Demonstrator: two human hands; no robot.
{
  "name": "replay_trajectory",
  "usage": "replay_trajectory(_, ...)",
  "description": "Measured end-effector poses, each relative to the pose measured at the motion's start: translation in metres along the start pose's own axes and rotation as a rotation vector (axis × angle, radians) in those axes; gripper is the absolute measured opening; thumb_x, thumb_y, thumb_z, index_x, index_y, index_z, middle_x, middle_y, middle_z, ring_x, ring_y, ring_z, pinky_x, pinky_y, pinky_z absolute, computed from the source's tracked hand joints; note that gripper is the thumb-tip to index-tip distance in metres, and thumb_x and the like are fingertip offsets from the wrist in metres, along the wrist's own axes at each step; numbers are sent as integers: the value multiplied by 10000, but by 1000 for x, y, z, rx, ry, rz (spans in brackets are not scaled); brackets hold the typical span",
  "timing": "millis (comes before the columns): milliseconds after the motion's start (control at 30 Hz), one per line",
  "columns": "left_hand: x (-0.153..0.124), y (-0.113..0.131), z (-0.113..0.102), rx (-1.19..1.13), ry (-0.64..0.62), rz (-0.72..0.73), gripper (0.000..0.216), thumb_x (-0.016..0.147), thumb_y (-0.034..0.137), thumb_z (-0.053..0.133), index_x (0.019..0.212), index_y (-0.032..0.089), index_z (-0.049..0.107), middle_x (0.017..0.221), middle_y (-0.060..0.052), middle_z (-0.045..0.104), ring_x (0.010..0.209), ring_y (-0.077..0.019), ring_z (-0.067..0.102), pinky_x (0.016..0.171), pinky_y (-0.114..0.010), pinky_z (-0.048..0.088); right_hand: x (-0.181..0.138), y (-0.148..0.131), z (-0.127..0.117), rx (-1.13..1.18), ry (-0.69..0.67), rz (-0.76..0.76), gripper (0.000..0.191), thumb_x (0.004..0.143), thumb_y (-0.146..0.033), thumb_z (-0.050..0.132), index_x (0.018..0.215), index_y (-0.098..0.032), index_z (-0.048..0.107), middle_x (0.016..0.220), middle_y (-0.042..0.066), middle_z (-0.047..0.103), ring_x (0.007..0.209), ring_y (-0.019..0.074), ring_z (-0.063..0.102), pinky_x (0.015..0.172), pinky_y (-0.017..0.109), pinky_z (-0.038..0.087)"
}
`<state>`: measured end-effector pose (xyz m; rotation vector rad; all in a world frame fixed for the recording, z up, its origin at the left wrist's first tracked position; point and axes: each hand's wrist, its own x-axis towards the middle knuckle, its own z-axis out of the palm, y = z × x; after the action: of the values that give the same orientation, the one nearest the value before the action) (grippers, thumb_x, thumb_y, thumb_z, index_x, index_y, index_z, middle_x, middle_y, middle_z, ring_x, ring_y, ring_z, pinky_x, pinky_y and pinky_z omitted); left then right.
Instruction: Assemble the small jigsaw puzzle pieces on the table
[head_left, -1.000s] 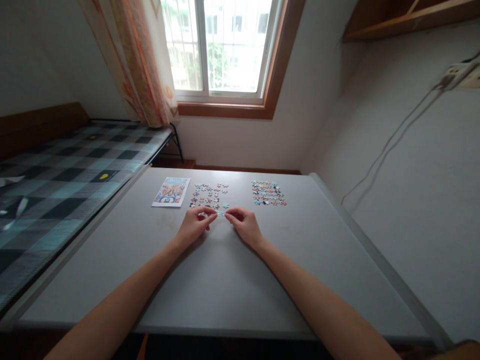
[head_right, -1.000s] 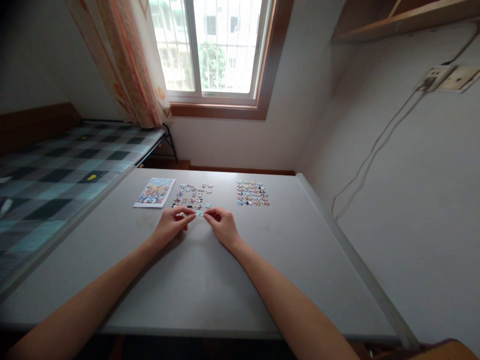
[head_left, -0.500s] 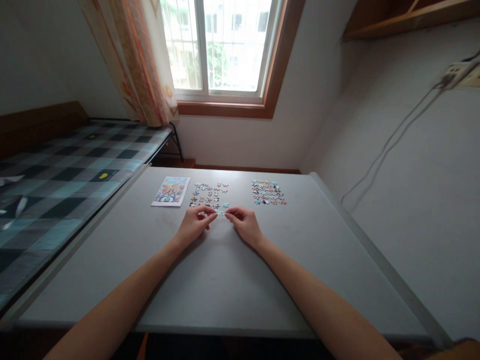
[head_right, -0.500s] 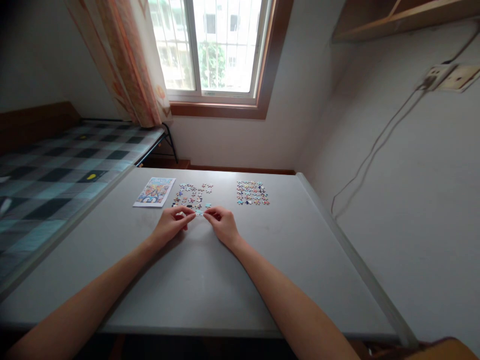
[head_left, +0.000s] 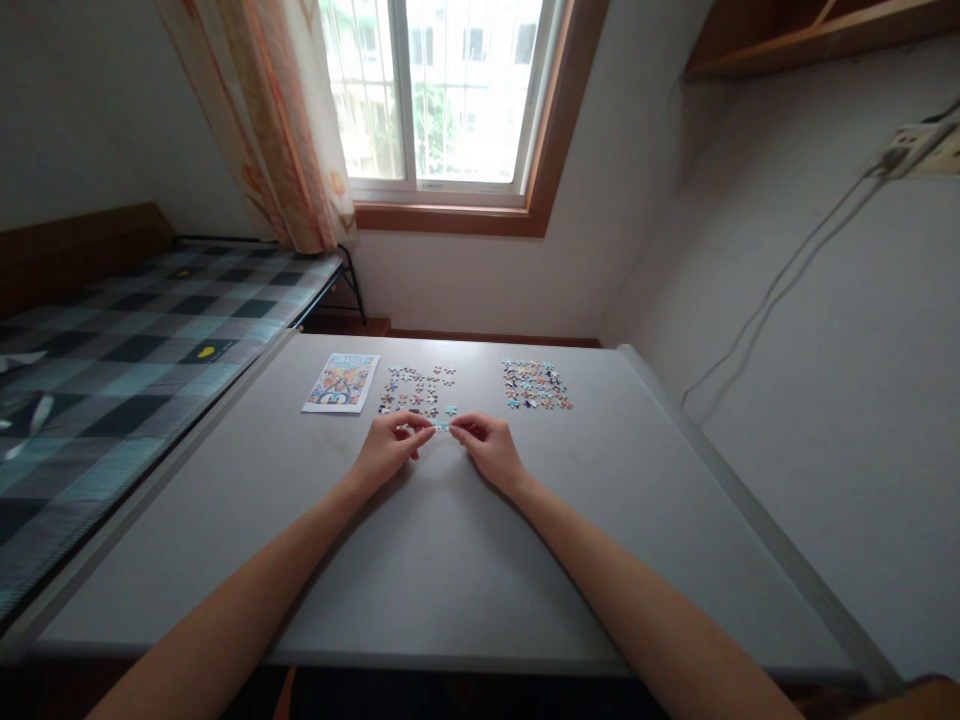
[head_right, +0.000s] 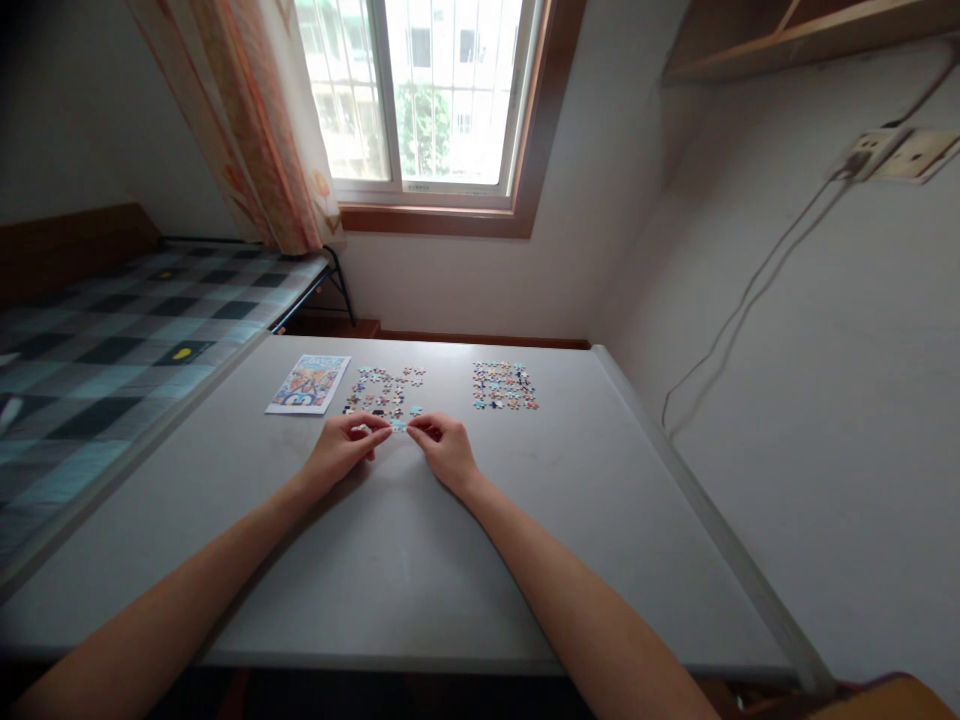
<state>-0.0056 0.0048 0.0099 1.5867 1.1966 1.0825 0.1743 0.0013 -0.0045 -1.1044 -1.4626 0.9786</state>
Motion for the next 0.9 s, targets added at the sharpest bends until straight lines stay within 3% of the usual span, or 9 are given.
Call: replay_trajectory(900,0,1,-1,42,9,78,279,708,409,681,772,139,709,693,-17,602,433,-55,505,392,-172,421,0,-1,-1,-94,-17,-42,209,762,-334,599,778,-154,704,738,49,675,656,150,573,628,264,460)
